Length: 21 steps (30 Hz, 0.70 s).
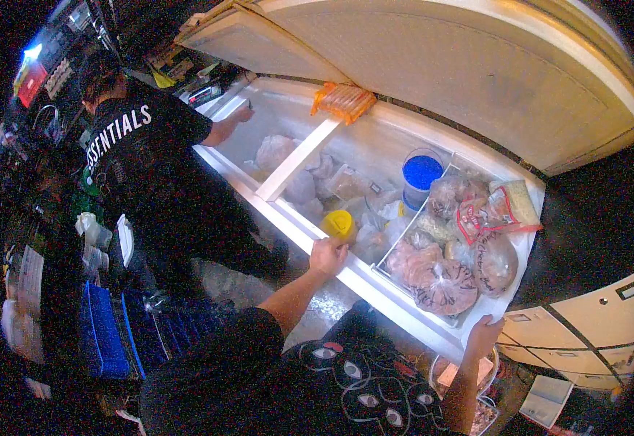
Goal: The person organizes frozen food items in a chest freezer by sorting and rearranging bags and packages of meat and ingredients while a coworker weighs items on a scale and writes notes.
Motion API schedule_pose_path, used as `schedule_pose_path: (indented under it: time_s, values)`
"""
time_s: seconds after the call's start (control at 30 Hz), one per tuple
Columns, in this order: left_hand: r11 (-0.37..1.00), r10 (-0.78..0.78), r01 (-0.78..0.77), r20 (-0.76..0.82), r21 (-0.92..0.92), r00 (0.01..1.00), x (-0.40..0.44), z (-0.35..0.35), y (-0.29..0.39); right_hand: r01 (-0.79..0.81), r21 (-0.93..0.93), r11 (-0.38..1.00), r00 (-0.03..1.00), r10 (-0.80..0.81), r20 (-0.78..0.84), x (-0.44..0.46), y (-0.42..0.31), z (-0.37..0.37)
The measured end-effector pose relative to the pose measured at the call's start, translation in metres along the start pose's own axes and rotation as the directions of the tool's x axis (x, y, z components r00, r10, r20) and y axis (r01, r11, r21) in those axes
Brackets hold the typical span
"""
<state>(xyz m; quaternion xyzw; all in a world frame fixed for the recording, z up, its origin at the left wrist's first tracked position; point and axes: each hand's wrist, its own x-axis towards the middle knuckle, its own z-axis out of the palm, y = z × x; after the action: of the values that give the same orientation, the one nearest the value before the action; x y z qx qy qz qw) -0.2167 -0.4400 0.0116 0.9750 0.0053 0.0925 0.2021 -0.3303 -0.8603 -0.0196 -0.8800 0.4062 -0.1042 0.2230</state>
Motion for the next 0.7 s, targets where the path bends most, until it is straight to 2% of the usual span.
schedule_pose_path:
  time_s: [0.2, 0.3, 0.7]
  values:
    - [1.000, 0.014, -0.014, 0.006, 0.025, 1.000, 0.000, 0.000, -0.001, -0.018, -0.043, 0.999, 1.000, 0.019, 0.009, 0.004, 0.006, 0.007]
    - [0.999, 0.010, -0.010, 0.003, 0.034, 1.000, 0.000, 0.000, 0.000, -0.051, -0.007, 0.999, 0.999, 0.051, 0.011, 0.005, 0.008, 0.009]
    - [1.000, 0.006, -0.006, -0.012, 0.026, 1.000, 0.001, 0.006, -0.004, 0.003, 0.010, 1.000, 1.000, -0.003, -0.026, 0.006, 0.012, 0.013]
